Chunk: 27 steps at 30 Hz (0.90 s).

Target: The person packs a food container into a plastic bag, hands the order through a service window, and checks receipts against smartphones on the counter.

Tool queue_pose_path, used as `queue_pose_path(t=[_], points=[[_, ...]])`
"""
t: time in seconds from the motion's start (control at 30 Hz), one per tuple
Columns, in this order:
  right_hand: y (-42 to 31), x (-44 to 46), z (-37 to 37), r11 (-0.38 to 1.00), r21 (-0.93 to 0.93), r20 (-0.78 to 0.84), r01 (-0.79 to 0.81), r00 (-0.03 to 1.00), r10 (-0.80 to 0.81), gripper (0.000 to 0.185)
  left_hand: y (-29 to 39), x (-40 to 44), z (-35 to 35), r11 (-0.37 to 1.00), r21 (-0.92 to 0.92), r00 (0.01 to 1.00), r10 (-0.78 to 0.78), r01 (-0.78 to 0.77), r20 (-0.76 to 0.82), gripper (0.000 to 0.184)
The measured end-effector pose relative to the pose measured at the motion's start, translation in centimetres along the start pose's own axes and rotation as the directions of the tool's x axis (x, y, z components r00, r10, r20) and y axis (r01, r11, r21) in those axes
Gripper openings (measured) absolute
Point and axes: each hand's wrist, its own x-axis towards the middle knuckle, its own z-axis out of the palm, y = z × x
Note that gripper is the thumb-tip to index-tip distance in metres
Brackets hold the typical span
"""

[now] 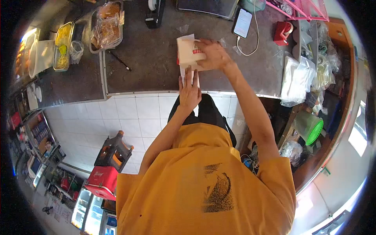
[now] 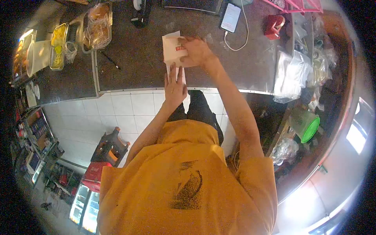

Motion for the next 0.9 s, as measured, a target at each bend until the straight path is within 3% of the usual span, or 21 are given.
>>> queue_pose_path(t=[0.07, 0.17, 0.27, 0.37, 0.43, 0.47, 0.57, 0.7, 0.8, 0.9], points=[[1.9, 1.7, -1.0, 0.981, 0.190, 0.095, 0.038, 0.994, -0.056, 0.066, -0.3, -0.4, 0.5, 0.997, 0.071, 1.000, 0.012, -0.014, 0.025, 0.083], [5.2, 5.6, -3.0, 0.965, 0.243, 0.246, -0.096, 0.969, 0.034, 0.058, -0.3, -0.6, 0.2, 0.996, 0.086, 0.999, 0.027, -0.030, 0.041, 0.083], [4.0, 6.6, -6.5, 0.932, 0.277, 0.407, -0.235, 0.907, 0.108, 0.058, -0.3, -0.4, -0.1, 0.997, 0.069, 0.998, 0.038, -0.041, 0.047, 0.083], [2.6, 7.0, -7.0, 0.978, 0.048, 0.451, -0.204, 0.878, 0.161, 0.050, -0.7, -0.1, -0.6, 0.998, -0.032, 0.998, 0.055, -0.055, -0.008, 0.082], [4.3, 4.9, -3.6, 0.999, -0.031, 0.092, -0.021, 0.995, 0.024, 0.045, -1.1, 0.0, -0.9, 0.989, -0.133, 0.993, 0.047, -0.062, -0.108, 0.081], [5.1, 3.9, -2.6, 0.994, -0.093, -0.087, 0.064, 0.994, -0.072, 0.043, -1.5, 0.0, -1.0, 0.987, -0.158, 0.990, 0.004, -0.027, -0.142, 0.080], [4.9, 0.6, -3.3, 0.997, 0.015, -0.143, -0.077, 0.987, 0.078, 0.041, -3.3, -0.8, -0.8, 0.976, -0.219, 0.987, -0.054, 0.019, -0.152, 0.077], [5.0, -2.9, -4.4, 0.975, 0.221, -0.103, -0.039, 0.993, 0.063, 0.046, -4.8, -2.4, 0.8, 0.999, 0.051, 0.999, 0.009, -0.012, 0.051, 0.066], [5.6, -4.9, -5.6, 0.974, 0.227, -0.094, 0.008, 0.995, 0.014, 0.045, -4.8, -2.5, 0.7, 0.999, 0.049, 0.998, -0.026, 0.023, 0.056, 0.063], [6.4, -6.7, -6.4, 0.925, 0.373, -0.086, -0.066, 0.991, 0.105, 0.042, -4.8, -2.6, 0.8, 0.999, 0.039, 0.999, -0.022, 0.021, 0.037, 0.061]])
